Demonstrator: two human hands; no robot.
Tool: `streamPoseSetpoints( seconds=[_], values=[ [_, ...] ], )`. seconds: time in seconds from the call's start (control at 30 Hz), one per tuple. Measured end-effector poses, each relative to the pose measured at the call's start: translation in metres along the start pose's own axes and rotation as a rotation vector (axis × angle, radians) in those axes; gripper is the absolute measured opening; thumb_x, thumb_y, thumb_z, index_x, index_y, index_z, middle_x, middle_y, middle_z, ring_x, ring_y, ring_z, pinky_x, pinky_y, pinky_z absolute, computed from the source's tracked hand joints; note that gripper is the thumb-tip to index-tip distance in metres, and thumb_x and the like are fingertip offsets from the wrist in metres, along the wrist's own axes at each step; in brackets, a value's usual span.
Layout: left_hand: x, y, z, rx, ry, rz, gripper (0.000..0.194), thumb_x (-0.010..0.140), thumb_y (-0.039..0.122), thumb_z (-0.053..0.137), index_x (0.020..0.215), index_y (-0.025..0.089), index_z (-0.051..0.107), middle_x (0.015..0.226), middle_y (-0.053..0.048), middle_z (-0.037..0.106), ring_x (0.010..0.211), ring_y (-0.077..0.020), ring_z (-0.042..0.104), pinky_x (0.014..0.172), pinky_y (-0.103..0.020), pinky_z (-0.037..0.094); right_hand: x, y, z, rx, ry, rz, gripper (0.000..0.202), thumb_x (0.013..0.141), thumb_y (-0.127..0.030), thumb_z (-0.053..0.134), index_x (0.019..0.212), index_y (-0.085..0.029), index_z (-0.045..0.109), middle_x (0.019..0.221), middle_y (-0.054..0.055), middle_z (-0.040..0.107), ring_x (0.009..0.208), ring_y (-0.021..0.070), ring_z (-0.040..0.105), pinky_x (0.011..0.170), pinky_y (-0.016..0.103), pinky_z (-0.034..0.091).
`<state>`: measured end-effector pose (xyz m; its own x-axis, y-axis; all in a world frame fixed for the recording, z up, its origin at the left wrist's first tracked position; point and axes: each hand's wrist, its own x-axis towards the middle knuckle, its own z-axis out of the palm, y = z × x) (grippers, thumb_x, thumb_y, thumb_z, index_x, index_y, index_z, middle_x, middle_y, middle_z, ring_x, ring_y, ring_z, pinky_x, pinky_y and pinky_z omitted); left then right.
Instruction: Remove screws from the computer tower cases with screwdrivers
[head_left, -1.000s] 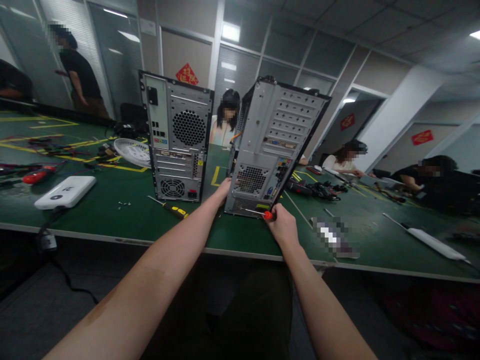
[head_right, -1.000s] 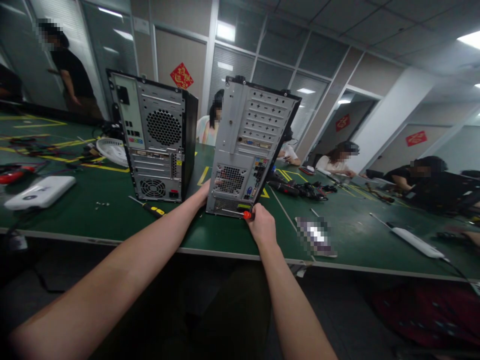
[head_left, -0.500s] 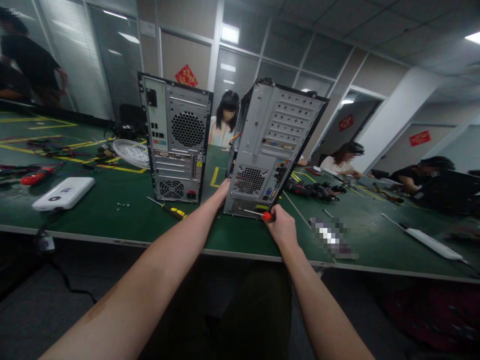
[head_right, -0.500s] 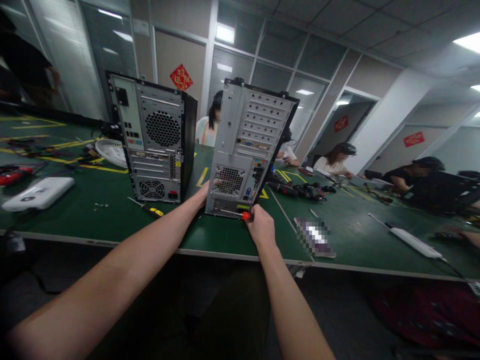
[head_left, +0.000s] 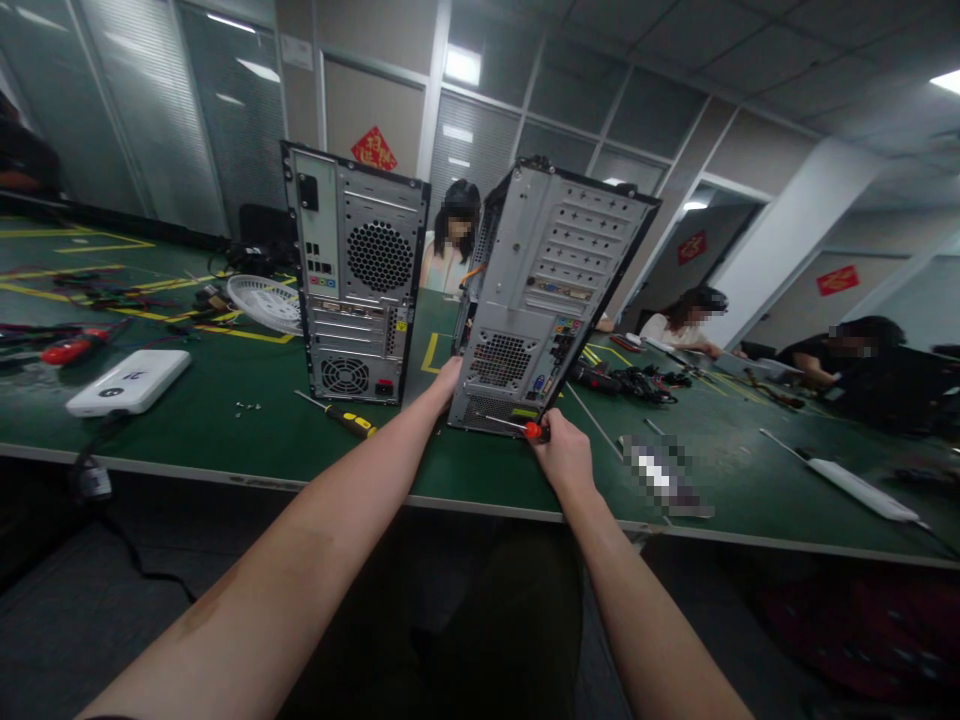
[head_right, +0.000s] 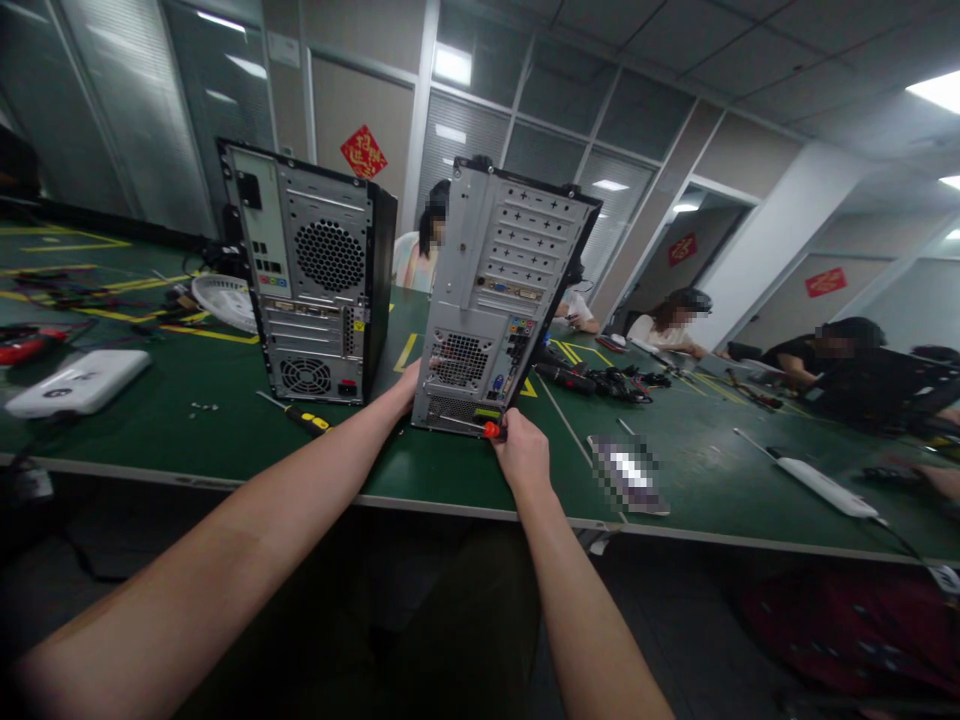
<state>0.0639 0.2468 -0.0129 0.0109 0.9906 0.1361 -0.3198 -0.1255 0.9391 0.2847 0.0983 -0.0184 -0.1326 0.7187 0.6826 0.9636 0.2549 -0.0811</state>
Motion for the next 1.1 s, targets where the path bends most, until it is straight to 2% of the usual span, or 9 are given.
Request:
streamPoseSetpoints(
  seconds=[0.33, 0.57, 0.77, 1.0, 1.1],
  values=[
    [-0.007, 0.009, 0.002, -0.006, -0.01, -0.066, 0.025, 0.084, 0.036, 0.076, 0.104, 0.022, 0.08, 0.085, -0.006, 0.08, 0.099, -0.0266, 0.076, 0.095, -0.039, 0.059, 0.0, 0.001, -0.001, -0.014, 0.012, 0.006, 0.018, 0.093, -0.031, 0.06, 0.085, -0.027, 0.045, 0.075, 0.002, 0.063, 0.067, 0.0198, 0.058, 0.062, 0.028, 0.034],
    [0.003, 0.002, 0.001, 0.037, -0.053, -0.036, 0.023, 0.084, 0.041, 0.074, 0.089, 0.019, 0.078, 0.076, -0.005, 0.076, 0.094, -0.0261, 0.076, 0.098, -0.04, 0.057, -0.001, -0.001, -0.002, -0.031, -0.004, -0.02, 0.016, 0.092, -0.024, 0.06, 0.085, -0.026, 0.046, 0.079, 0.003, 0.065, 0.071, 0.0203, 0.06, 0.065, 0.029, 0.034],
    [0.005, 0.0, 0.001, 0.036, -0.016, -0.048, 0.029, 0.082, 0.045, 0.076, 0.081, 0.016, 0.072, 0.078, -0.007, 0.076, 0.091, -0.0246, 0.074, 0.101, -0.04, 0.054, -0.001, -0.001, -0.002, -0.046, -0.012, -0.035, 0.014, 0.091, -0.021, 0.06, 0.086, -0.026, 0.048, 0.082, 0.004, 0.066, 0.072, 0.0211, 0.06, 0.065, 0.029, 0.034],
    [-0.002, 0.004, 0.0, -0.025, -0.056, -0.056, 0.03, 0.08, 0.046, 0.077, 0.09, 0.018, 0.072, 0.083, -0.006, 0.077, 0.092, -0.0236, 0.074, 0.094, -0.037, 0.056, -0.001, 0.001, -0.001, -0.05, 0.001, -0.044, 0.014, 0.091, -0.022, 0.061, 0.086, -0.026, 0.048, 0.081, 0.004, 0.065, 0.072, 0.0212, 0.06, 0.066, 0.03, 0.035],
    [-0.005, 0.005, -0.002, -0.014, -0.031, -0.059, 0.03, 0.081, 0.045, 0.077, 0.097, 0.019, 0.074, 0.084, -0.005, 0.077, 0.093, -0.0228, 0.074, 0.092, -0.035, 0.057, -0.001, 0.001, 0.0, -0.041, 0.009, -0.044, 0.015, 0.09, -0.023, 0.061, 0.086, -0.026, 0.047, 0.081, 0.004, 0.065, 0.072, 0.0211, 0.06, 0.066, 0.029, 0.036]
  ],
)
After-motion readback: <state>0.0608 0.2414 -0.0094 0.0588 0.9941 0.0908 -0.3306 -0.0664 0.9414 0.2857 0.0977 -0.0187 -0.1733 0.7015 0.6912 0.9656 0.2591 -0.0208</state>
